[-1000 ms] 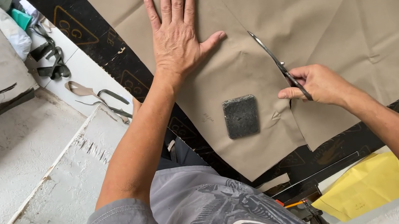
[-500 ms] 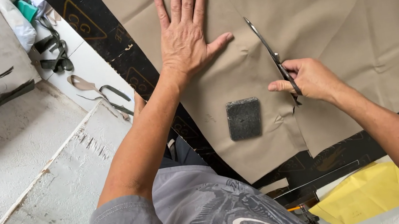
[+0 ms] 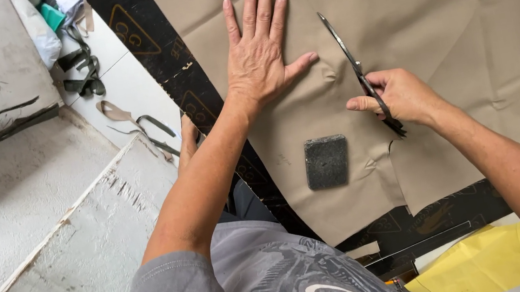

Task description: The person marks a piece of fabric using a yellow paper pattern and a pencil, then proceeds to cut the fabric along the marked lines using scissors.

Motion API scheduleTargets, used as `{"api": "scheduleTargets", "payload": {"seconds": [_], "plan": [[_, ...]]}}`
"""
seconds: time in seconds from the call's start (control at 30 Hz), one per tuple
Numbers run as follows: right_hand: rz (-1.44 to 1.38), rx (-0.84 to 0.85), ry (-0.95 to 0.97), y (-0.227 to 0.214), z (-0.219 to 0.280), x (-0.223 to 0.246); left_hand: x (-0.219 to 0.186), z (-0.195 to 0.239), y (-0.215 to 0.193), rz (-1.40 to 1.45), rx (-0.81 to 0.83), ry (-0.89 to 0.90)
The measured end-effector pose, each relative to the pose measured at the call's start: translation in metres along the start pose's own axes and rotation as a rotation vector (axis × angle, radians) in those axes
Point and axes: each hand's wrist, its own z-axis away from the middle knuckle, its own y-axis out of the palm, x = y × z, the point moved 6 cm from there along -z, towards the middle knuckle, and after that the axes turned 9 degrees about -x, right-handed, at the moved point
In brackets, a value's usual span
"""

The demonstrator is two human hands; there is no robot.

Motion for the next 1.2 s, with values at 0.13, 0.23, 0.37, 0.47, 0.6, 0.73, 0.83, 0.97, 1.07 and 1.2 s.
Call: {"api": "scheduleTargets", "payload": {"seconds": [0.13,0.23,0.37,0.47,0.6,0.73,0.83,0.97,1.07,1.2], "plan": [[0.063,0.005,-0.056,-0.005,-0.01,0.019,0.003,-0.009,-0.003,-0.032,-0.025,-0.008],[0.096,0.036,-0.073,0.001,-0.017,0.037,0.002,-0.001,-0.002,-0.031,-0.031,-0.009],[0.083,0.031,-0.094,-0.002,-0.021,0.051,0.002,-0.003,-0.001,-0.032,-0.06,0.0],[-0.019,0.02,-0.087,0.002,-0.03,0.031,0.002,-0.003,-0.002,-0.033,-0.015,-0.006],[0.06,0.006,-0.135,-0.006,-0.03,0.047,0.004,-0.005,-0.001,-0.043,-0.075,0.002],[0.096,0.035,-0.095,-0.002,-0.03,0.078,0.005,0.0,-0.001,-0.037,-0.084,0.003],[0.152,0.01,-0.08,-0.005,-0.027,0.087,0.003,-0.002,0.001,-0.039,-0.074,0.011],[0.139,-0.033,-0.105,-0.005,-0.033,0.084,0.007,-0.007,-0.001,-0.05,-0.047,-0.01],[-0.008,-0.063,-0.303,0.001,-0.046,0.067,0.038,-0.013,0.011,0.163,-0.419,-0.024],[0.025,-0.011,-0.084,-0.003,-0.036,0.075,0.118,-0.068,-0.06,0.045,-0.647,0.011]]}}
